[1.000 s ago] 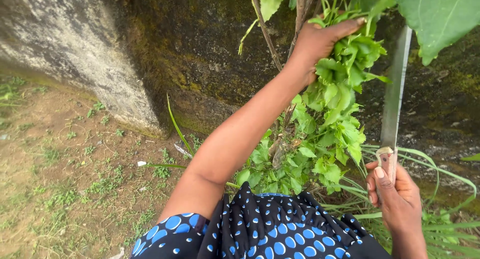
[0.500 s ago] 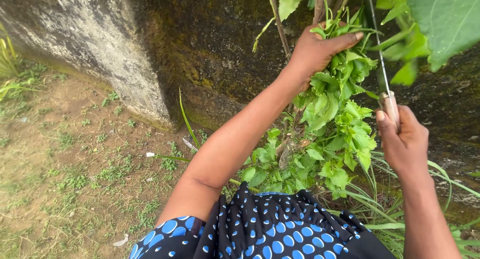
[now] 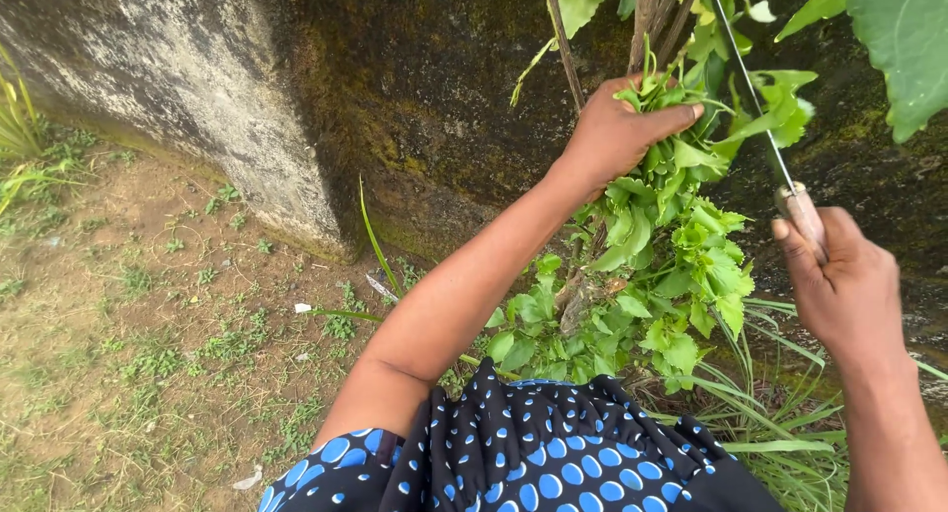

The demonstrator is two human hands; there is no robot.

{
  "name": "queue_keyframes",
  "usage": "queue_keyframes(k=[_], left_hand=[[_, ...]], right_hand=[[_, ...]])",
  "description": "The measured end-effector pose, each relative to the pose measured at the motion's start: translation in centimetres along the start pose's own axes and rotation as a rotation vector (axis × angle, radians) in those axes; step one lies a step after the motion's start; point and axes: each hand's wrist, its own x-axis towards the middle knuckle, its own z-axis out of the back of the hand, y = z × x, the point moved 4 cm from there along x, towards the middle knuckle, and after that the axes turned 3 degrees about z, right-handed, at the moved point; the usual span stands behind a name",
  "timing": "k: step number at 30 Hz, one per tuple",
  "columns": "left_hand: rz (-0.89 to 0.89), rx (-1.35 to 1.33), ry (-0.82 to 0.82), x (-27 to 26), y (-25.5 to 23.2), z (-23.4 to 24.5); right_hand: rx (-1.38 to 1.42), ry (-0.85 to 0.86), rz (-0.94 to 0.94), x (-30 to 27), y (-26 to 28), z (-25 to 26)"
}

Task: Harvesting or picking green leaves from bushes using a knife and hands in a garden.

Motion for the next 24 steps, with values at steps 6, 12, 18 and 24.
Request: queue_keyframes(k=[6,12,18,24], left_hand=[[-0.041,-0.016,-0.01,-0.1,1.4,0.1],[-0.037,-0.021,-0.037,-0.4,1.4,0.6],[-0.058,0.201,-0.09,-1.3,0.0,1.0],[-0.067,0.141,-0.049,-1.4,0.6,0.6]], right_hand=[[0.463,0.177,-0.13,1.2,-1.8,-1.8],[0.126,0.183,-0.18,0.1,-0.2,1.5],[0.082,0.129,-0.175,-0.5,-0.5,1.7],[0.207,0.185,-0.194,-2.5,-4.2,0.1]])
